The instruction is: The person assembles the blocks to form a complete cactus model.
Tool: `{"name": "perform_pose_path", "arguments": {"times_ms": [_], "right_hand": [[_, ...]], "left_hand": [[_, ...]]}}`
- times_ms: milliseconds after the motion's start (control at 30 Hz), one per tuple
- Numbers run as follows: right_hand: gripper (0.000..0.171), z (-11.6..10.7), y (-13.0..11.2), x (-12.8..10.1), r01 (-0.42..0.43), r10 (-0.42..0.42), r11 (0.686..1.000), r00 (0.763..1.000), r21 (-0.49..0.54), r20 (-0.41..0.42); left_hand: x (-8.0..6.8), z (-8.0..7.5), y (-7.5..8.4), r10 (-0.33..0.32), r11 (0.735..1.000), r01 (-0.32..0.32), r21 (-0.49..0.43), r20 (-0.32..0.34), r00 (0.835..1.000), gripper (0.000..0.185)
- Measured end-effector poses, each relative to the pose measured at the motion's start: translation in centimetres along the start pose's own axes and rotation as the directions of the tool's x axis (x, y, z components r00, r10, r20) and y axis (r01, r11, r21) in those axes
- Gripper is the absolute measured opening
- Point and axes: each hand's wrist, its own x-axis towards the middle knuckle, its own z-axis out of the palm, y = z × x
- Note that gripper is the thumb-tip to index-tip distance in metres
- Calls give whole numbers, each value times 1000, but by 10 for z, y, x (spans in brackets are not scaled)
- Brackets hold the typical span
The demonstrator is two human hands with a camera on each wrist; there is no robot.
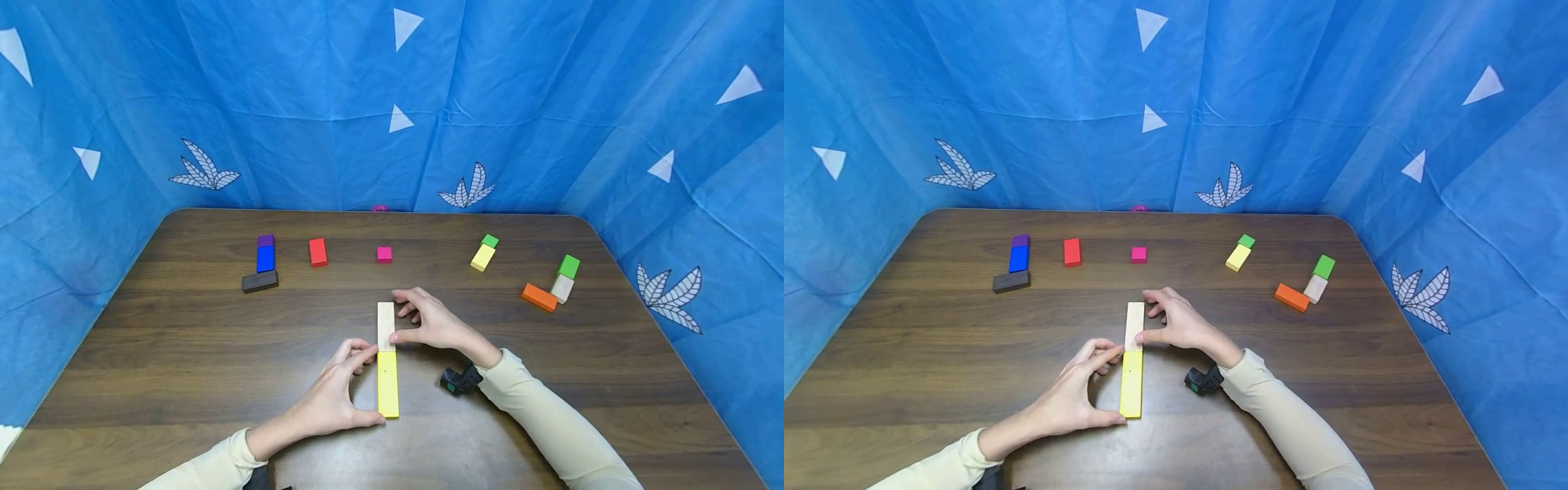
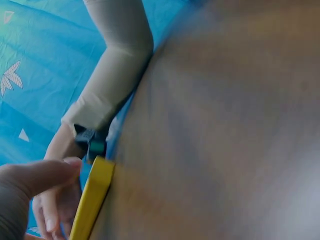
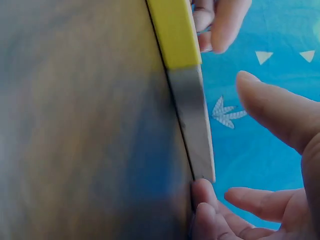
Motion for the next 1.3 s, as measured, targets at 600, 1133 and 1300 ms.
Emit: {"name": "perform_pose_path", "arguments": {"times_ms": [600, 1133, 1300], "right_hand": [[70, -37, 25, 60, -90, 83, 995, 984, -36, -155], [45, -31, 41, 106, -194, 187, 980, 968, -31, -167], [36, -30, 41, 109, -176, 164, 983, 968, -46, -191]], "left_hand": [[39, -17, -28, 108, 935, -172, 311, 213, 971, 108], [36, -11, -31, 103, 884, -207, 419, 258, 961, 112], [35, -11, -32, 119, 886, -217, 410, 251, 961, 112]]}}
